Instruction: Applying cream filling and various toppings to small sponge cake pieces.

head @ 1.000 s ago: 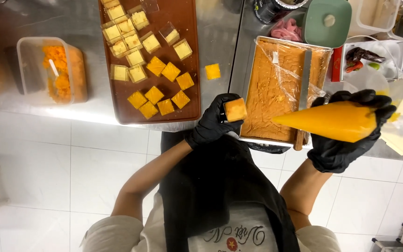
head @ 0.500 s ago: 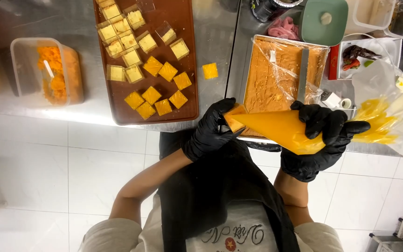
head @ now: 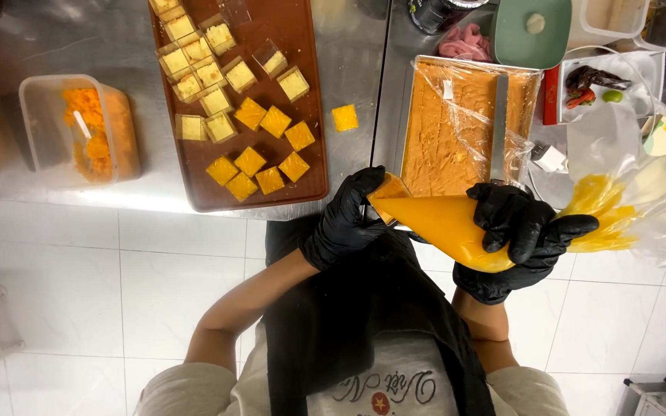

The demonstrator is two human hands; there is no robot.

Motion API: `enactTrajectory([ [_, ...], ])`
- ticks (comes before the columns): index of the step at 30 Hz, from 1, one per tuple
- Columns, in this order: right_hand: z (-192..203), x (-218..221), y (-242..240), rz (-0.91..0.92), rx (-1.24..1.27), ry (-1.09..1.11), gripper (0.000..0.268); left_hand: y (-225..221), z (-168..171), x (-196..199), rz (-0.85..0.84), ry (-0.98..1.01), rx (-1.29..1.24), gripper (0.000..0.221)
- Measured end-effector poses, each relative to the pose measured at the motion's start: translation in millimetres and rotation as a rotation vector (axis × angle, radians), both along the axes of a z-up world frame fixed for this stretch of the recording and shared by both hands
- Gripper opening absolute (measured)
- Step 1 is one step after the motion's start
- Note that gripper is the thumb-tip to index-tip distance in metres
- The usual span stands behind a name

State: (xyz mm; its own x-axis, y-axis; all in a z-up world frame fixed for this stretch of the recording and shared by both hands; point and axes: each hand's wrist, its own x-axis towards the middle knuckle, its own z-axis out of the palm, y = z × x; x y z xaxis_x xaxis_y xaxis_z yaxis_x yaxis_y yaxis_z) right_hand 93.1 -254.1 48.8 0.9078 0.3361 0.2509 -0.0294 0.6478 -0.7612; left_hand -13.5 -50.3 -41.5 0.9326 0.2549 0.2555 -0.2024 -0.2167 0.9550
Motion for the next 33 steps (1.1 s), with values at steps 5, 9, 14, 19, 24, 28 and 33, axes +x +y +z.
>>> enactTrajectory([
  [5, 1.3, 3.9, -4.7, -0.018, 0.046, -0.001, 0.079, 0.5, 0.7, -0.5, 0.021, -0.054, 0.101, 0.075],
  [9, 0.0, -8.3, -4.1, -0.102, -0.076, -0.042, 0.073, 1.5, -4.0, -0.6, 0.025, -0.033, 0.046, 0.077],
  [14, 7.1, -7.6, 1.4, -0.185, -0.190, -0.065, 0.070, 1.7, -6.6, -3.8, 0.032, -0.021, 0.087, 0.078],
  [19, 33.5, 4.3, 36.5, -0.350, 0.342, 0.164, 0.025, 3.7, -4.8, -2.8, 0.028, -0.050, 0.151, 0.076],
  [24, -5.4, -0.2, 3.0, -0.084, -0.118, -0.185, 0.067, 16.4, 2.9, -0.9, 0.081, 0.004, 0.129, 0.075],
  [28, -1.2, -4.0, 3.5, -0.110, -0.157, -0.123, 0.071, 20.7, 3.4, 0.1, 0.047, -0.023, 0.123, 0.076],
  [33, -7.5, 15.2, -6.5, -0.095, -0.013, -0.077, 0.077, 16.6, 9.8, -0.5, 0.067, -0.060, 0.176, 0.076],
])
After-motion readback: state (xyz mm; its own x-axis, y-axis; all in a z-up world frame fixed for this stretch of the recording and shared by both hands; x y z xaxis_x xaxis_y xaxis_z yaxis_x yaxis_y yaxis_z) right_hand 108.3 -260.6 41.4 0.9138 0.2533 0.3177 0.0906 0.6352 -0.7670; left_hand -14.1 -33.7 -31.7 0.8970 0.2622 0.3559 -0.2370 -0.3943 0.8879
